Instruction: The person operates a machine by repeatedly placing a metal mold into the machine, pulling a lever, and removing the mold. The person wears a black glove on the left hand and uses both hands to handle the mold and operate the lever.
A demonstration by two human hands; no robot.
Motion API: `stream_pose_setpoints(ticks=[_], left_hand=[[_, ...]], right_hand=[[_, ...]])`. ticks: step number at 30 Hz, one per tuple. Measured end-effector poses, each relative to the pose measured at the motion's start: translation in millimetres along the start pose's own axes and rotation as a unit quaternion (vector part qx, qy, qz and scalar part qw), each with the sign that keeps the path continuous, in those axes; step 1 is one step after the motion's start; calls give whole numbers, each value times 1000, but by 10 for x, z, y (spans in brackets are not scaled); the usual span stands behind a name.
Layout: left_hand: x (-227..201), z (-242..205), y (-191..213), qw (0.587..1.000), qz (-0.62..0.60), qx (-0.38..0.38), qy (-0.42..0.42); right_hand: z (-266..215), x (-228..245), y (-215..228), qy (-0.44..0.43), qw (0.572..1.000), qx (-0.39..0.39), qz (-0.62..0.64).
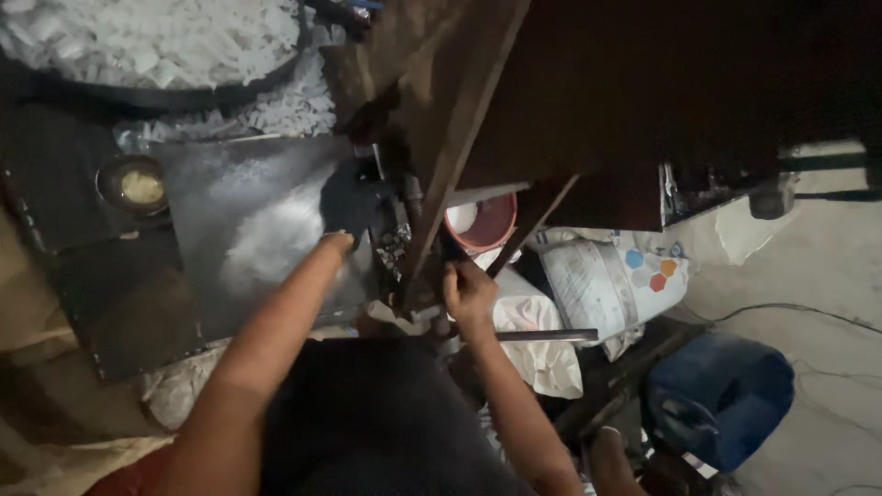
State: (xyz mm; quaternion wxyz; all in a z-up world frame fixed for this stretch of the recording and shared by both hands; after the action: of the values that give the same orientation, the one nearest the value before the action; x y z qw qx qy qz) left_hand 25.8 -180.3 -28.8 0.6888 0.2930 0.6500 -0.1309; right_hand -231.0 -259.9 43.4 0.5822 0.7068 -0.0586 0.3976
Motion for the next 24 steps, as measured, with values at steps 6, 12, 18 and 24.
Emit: stream_pose_setpoints(ticks=[6, 12, 18, 24], left_hand=[[-28, 77, -248, 992, 54, -6, -115], [499, 75, -373, 993, 35, 14, -115], [1216, -566, 290, 929, -356, 62, 76], [958, -1707, 756, 944, -291, -46, 151]], right_hand=[[18, -24, 34, 38, 999, -8, -23], [-17, -72, -44, 66, 993, -99, -11], [-410, -173, 443, 202, 976, -77, 37], [-678, -1293, 1091, 360, 921, -31, -146]])
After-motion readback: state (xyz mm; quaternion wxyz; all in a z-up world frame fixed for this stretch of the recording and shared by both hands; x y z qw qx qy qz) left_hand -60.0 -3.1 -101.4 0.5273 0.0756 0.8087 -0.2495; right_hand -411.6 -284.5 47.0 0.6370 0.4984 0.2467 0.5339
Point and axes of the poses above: each hand's wrist, its own z-axis towards the middle knuckle, its own y-axis out of the back of the hand, x = y × z, the point moved 4 cm from there along z, towards the middle knuckle, and after that the axes turned 13 degrees about -y, right-handed, at the moved point
